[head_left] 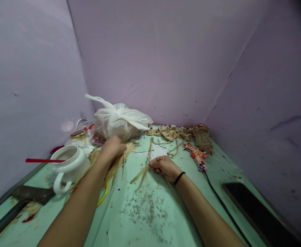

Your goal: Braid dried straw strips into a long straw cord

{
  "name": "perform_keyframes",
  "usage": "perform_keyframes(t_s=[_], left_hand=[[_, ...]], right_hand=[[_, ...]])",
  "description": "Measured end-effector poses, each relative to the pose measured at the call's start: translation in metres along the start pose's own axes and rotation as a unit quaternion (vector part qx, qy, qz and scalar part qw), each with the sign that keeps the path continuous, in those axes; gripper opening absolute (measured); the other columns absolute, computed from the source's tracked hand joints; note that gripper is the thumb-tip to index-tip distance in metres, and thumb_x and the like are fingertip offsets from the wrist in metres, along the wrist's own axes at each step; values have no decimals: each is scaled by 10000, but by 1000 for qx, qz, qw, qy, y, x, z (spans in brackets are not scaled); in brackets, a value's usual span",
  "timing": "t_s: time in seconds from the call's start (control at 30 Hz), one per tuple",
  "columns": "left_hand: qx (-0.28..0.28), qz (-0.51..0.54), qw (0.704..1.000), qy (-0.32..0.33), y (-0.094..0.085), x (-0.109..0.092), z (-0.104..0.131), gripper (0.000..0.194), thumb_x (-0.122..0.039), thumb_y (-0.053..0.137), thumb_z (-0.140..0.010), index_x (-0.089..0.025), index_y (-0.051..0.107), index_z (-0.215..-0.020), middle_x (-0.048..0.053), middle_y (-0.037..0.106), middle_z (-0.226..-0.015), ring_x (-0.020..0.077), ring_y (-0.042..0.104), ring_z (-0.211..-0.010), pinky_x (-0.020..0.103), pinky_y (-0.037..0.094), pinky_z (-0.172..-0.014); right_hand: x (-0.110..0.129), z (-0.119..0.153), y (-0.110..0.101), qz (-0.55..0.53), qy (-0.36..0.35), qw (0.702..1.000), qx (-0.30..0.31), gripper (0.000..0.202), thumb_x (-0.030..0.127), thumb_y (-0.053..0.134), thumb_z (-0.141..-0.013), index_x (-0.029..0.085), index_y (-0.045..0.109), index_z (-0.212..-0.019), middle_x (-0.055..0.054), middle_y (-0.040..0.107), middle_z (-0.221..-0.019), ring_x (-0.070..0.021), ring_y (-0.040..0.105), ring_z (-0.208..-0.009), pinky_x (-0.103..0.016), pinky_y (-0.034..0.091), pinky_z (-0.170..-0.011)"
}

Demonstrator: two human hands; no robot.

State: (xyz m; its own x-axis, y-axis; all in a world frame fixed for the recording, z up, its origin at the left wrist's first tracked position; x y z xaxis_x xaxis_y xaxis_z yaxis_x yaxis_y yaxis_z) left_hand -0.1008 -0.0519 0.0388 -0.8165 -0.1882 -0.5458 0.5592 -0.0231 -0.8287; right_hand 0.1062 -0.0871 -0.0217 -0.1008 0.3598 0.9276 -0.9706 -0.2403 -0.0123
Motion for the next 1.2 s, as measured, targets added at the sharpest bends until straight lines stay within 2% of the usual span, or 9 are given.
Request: perform_keyframes(t_s=[0.1,0.2,0.33,0.43,0.5,0.57,0.83,1.03,1.2], left_hand=[[-45,-121,991,-36,7,-5,2,169,-294,589,-530,-141,595,-600,124,624,-696,246,575,-720,239,342,-536],[-52,-163,984,-49,15,-3,-1,189,-248,552,-544,-139,623,-681,177,633,-856,266,585,-790,252,368,-570],[-55,-131,990,-10,17,2,-7,159,-209,511,-555,-134,621,-643,141,632,-749,231,583,-696,246,364,-540],[36,-4,998,51,15,-3,-3,122,-187,501,-553,-141,600,-607,33,556,-540,138,504,-502,218,334,-472],[126,74,987,74,13,-9,1,93,-185,508,-548,-139,581,-582,-18,476,-449,92,415,-410,204,306,-429],[178,111,974,81,12,-14,6,72,-190,522,-537,-132,563,-552,-37,446,-424,70,365,-381,196,283,-403],[220,124,963,91,13,-12,7,112,-207,527,-502,-124,567,-565,-37,461,-441,56,353,-387,181,275,-379],[299,40,948,105,32,-21,15,137,-174,523,-472,-132,592,-582,-36,471,-436,73,394,-391,189,310,-394],[345,48,930,114,44,-25,18,155,-206,545,-492,-131,597,-618,-35,481,-454,68,386,-375,188,300,-387]], right_hand=[[0,0,-1,5,-1,1000,3,81,150,577,-573,108,550,-509,17,492,-412,-33,320,-339,-173,158,-323],[0,-1,-1,8,-1,1000,2,83,148,575,-579,110,549,-511,16,493,-414,-33,319,-336,-173,161,-321],[-1,-1,-1,5,-1,1000,8,80,142,564,-588,106,552,-518,15,487,-409,-31,313,-329,-171,151,-318],[0,0,-1,-1,-3,1000,13,81,137,561,-587,102,549,-515,14,490,-415,-30,320,-328,-166,153,-318],[1,1,-1,-4,-5,1000,15,82,137,561,-586,101,548,-514,13,493,-416,-28,318,-325,-166,150,-318],[2,1,-1,-6,-6,1000,14,83,134,558,-588,100,546,-513,13,491,-414,-28,319,-324,-165,152,-318],[2,1,-2,-7,-3,1000,21,92,134,551,-596,98,536,-512,14,489,-424,-25,315,-324,-162,151,-316],[0,-1,-4,-8,0,999,33,96,139,548,-598,99,534,-512,15,487,-422,-24,310,-323,-162,146,-314],[1,-2,-4,-7,2,1000,25,72,133,547,-590,99,545,-526,18,490,-419,-26,312,-322,-163,151,-312]])
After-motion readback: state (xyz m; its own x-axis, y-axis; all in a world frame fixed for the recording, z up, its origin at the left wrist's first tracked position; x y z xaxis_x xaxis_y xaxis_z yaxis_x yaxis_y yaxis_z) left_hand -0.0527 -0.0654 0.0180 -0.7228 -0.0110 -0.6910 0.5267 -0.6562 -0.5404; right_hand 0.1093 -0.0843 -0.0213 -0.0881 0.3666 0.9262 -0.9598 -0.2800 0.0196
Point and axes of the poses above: each hand's wrist, its own z-axis away from the middle knuckle, its own y-axis out of the palm, x = y × z, the point moved 1 cm from there along -z, towards the middle knuckle
